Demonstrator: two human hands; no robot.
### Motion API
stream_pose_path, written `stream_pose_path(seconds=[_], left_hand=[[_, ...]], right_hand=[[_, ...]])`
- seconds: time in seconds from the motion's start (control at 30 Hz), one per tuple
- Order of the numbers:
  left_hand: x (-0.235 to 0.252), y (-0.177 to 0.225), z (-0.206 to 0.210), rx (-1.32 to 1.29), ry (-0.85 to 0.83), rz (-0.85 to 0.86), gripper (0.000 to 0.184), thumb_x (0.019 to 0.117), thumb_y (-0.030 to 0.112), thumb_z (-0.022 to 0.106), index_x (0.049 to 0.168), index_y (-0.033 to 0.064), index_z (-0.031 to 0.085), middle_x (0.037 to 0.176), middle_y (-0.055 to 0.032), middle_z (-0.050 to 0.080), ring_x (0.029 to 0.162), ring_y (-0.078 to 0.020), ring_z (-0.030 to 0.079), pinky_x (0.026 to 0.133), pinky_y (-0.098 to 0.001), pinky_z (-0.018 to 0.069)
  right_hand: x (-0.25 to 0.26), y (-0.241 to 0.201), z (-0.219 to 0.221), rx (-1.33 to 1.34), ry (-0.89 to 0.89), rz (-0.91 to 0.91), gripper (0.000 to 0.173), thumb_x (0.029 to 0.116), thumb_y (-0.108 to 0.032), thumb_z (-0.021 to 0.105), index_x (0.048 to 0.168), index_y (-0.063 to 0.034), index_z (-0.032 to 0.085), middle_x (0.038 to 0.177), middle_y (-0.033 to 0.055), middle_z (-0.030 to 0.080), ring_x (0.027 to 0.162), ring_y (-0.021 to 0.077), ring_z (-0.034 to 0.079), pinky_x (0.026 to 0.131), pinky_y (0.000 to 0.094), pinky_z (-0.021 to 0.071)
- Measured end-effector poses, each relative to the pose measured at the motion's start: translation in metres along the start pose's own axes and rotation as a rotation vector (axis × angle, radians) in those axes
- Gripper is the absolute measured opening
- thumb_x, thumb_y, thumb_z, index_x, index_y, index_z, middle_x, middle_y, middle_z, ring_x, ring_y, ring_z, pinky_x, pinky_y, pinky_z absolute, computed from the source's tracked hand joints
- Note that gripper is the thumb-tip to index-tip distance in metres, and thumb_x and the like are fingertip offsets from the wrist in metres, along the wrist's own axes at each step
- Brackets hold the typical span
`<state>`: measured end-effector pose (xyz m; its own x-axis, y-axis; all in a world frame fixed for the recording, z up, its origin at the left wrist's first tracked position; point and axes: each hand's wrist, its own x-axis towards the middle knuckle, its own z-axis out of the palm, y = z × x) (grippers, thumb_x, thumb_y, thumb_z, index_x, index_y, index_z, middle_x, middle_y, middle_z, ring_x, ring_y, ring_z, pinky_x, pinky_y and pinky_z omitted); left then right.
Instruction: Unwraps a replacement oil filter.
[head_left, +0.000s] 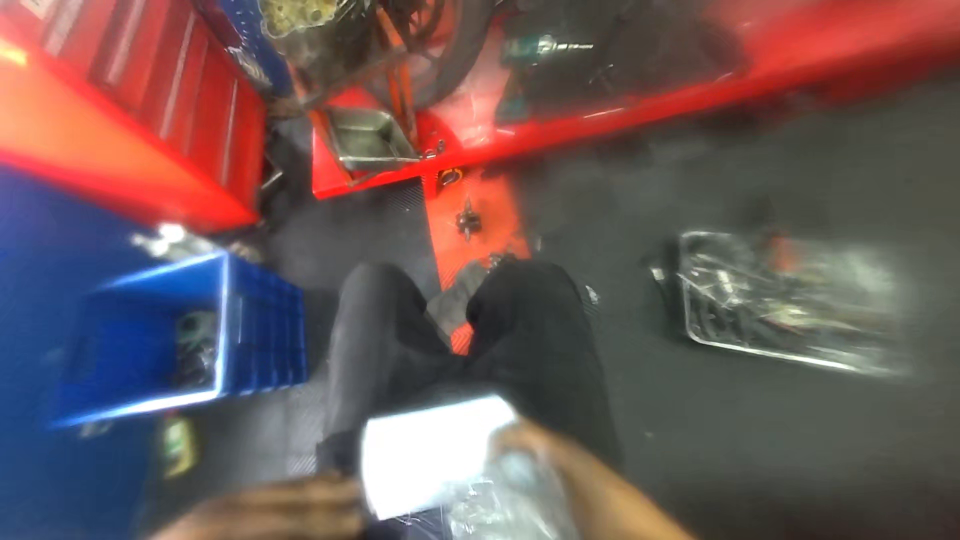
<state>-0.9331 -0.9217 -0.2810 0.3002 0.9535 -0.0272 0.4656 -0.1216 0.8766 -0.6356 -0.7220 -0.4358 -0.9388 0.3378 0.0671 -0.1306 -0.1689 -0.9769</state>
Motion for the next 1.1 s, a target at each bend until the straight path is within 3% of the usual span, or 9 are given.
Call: stream_pose_path(seconds=[0.07, 0.23, 0.4, 0.5, 0.6, 0.7, 0.77, 0.93, 1.1], left_hand=[[0.02, 0.039, -0.009, 0.266, 0.083, -0.066, 0.042, 0.1009, 0.026, 0.059, 0.134, 0.0007, 0.063, 0.139, -0.0203, 0.062, 0.14, -0.0353, 0.05, 0.119, -0.051, 0.0396], [0.102, 0.064, 0.069, 0.65, -0.268, -0.3, 0.076, 0.093, 0.045, 0.064, 0.157, 0.0132, 0.04, 0.162, -0.0187, 0.037, 0.152, -0.0424, 0.028, 0.117, -0.0642, 0.0325], [0.106, 0.043, 0.09, 0.871, 0.087, -0.404, 0.089, 0.0862, 0.051, 0.074, 0.155, 0.0051, 0.042, 0.157, -0.0296, 0.039, 0.145, -0.0492, 0.039, 0.115, -0.0592, 0.0397], [0.102, 0.044, 0.08, 0.917, 0.198, -0.482, 0.081, 0.0844, 0.038, 0.077, 0.152, 0.0058, 0.046, 0.151, -0.0252, 0.049, 0.128, -0.0385, 0.061, 0.098, -0.0461, 0.0565], [0.094, 0.036, 0.065, 0.732, 0.271, -0.465, 0.074, 0.0789, 0.034, 0.083, 0.145, 0.0131, 0.057, 0.149, -0.0184, 0.054, 0.113, -0.0276, 0.07, 0.084, -0.0419, 0.0622], [0.084, 0.02, 0.043, 0.355, 0.299, -0.463, 0.07, 0.075, 0.026, 0.088, 0.14, 0.0186, 0.062, 0.14, -0.0005, 0.063, 0.121, -0.0106, 0.064, 0.1, -0.0355, 0.0588], [0.079, 0.008, 0.039, 0.105, 0.322, -0.456, 0.069, 0.0723, 0.018, 0.089, 0.136, 0.0168, 0.063, 0.127, 0.0045, 0.07, 0.112, -0.0072, 0.068, 0.097, -0.0326, 0.0612], [0.085, -0.009, 0.063, -0.627, 0.585, -0.33, 0.063, 0.073, -0.003, 0.084, 0.131, -0.0051, 0.059, 0.113, -0.0161, 0.072, 0.095, -0.0237, 0.073, 0.08, -0.0391, 0.064], [0.1, -0.017, 0.074, -0.862, 0.471, -0.25, 0.056, 0.0776, 0.008, 0.085, 0.129, 0.0043, 0.063, 0.112, -0.0075, 0.073, 0.095, -0.0158, 0.072, 0.083, -0.035, 0.0618]], right_hand=[[0.006, 0.003, 0.006, 0.09, 0.032, -0.008, 0.041, 0.0904, -0.024, 0.076, 0.129, -0.0188, 0.064, 0.121, -0.0059, 0.068, 0.109, 0.0017, 0.063, 0.095, 0.0248, 0.0556], [0.03, -0.013, 0.032, 0.25, 0.112, 0.073, 0.044, 0.0839, -0.001, 0.07, 0.127, -0.0031, 0.059, 0.116, -0.0053, 0.07, 0.106, 0.0009, 0.065, 0.094, 0.0239, 0.0552], [0.042, -0.004, 0.039, 0.211, 0.204, -0.001, 0.04, 0.0923, -0.008, 0.07, 0.131, -0.0078, 0.059, 0.118, -0.0022, 0.07, 0.108, 0.006, 0.067, 0.096, 0.0279, 0.0569], [0.053, -0.01, 0.04, 0.138, 0.264, -0.043, 0.047, 0.0902, -0.006, 0.071, 0.135, -0.0063, 0.057, 0.121, 0.0017, 0.07, 0.11, 0.0101, 0.068, 0.098, 0.031, 0.0582], [0.057, -0.016, 0.035, -0.165, 0.338, -0.053, 0.045, 0.0915, -0.017, 0.071, 0.136, -0.0153, 0.062, 0.12, -0.0042, 0.072, 0.108, 0.0045, 0.069, 0.095, 0.0293, 0.06], [0.054, -0.019, 0.02, -0.584, 0.346, -0.124, 0.039, 0.0969, -0.038, 0.066, 0.134, -0.0254, 0.066, 0.115, -0.0067, 0.074, 0.103, 0.0048, 0.069, 0.09, 0.0365, 0.0595], [0.051, -0.021, 0.01, -0.776, 0.381, -0.172, 0.04, 0.0973, -0.048, 0.063, 0.132, -0.0285, 0.065, 0.106, -0.0066, 0.075, 0.093, 0.0095, 0.069, 0.082, 0.0427, 0.0564], [0.039, -0.024, 0.002, -0.767, 0.555, -0.118, 0.046, 0.0935, -0.059, 0.061, 0.129, -0.0306, 0.066, 0.098, -0.0119, 0.073, 0.087, 0.0031, 0.068, 0.078, 0.0389, 0.0578], [0.032, -0.056, -0.035, -1.117, 0.601, -0.46, 0.051, 0.0888, -0.064, 0.062, 0.098, -0.0161, 0.074, 0.074, -0.0037, 0.07, 0.062, 0.0063, 0.064, 0.053, 0.0298, 0.0514]])
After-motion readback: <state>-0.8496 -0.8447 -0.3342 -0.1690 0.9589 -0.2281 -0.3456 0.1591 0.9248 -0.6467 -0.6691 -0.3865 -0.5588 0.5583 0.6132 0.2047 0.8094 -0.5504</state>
